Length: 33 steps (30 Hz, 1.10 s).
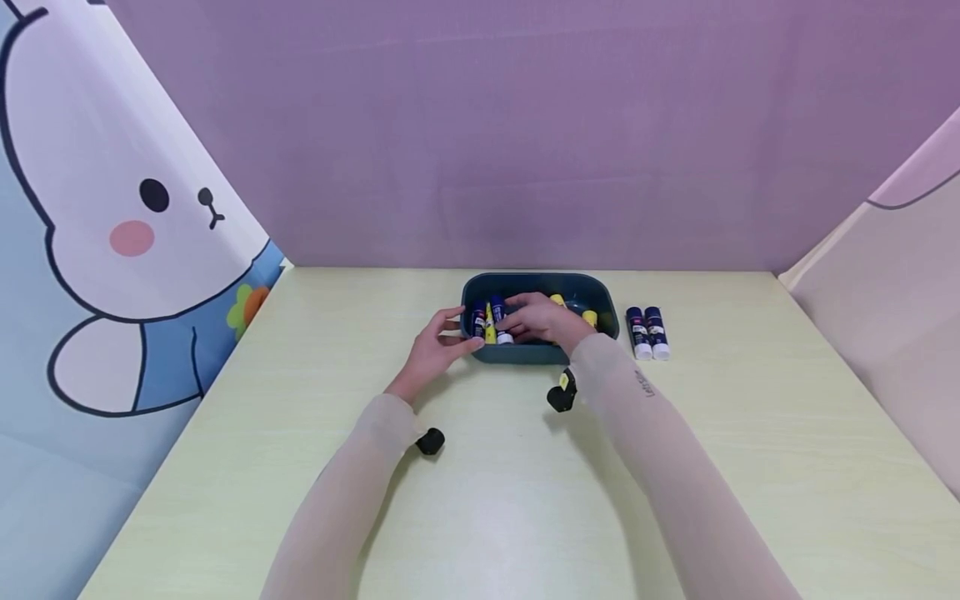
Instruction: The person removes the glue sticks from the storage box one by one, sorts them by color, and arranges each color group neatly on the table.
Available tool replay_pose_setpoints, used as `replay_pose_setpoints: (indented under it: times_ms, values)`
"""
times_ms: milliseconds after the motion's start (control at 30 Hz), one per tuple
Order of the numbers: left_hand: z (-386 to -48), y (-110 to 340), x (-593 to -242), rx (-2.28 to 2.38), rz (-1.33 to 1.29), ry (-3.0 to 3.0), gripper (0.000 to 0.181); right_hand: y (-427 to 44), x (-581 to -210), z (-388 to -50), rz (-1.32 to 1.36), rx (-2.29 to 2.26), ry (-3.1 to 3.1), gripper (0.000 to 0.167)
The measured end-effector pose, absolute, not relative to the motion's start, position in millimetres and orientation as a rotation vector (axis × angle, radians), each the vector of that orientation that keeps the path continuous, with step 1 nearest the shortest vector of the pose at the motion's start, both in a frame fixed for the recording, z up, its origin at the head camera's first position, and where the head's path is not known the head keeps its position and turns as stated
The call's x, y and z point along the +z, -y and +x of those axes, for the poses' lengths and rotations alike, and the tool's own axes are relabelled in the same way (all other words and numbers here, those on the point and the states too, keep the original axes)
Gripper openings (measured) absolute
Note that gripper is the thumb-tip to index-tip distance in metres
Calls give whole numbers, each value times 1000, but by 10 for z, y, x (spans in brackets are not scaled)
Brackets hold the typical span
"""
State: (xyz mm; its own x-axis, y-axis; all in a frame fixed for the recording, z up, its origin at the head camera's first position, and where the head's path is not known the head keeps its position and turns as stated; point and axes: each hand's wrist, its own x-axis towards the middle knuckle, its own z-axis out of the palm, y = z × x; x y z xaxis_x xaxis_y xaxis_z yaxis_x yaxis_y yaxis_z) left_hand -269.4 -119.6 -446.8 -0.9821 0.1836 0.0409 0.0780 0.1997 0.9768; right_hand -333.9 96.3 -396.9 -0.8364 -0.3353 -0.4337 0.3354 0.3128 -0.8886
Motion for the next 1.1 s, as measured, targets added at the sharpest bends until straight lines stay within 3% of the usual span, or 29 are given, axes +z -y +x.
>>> replay_pose_setpoints:
  times_ms: [1100]
  values:
    - [-2691, 1219, -4463, 1913, 238, -2373, 73, -1407, -3670, -3220, -112, -1721, -2138, 73]
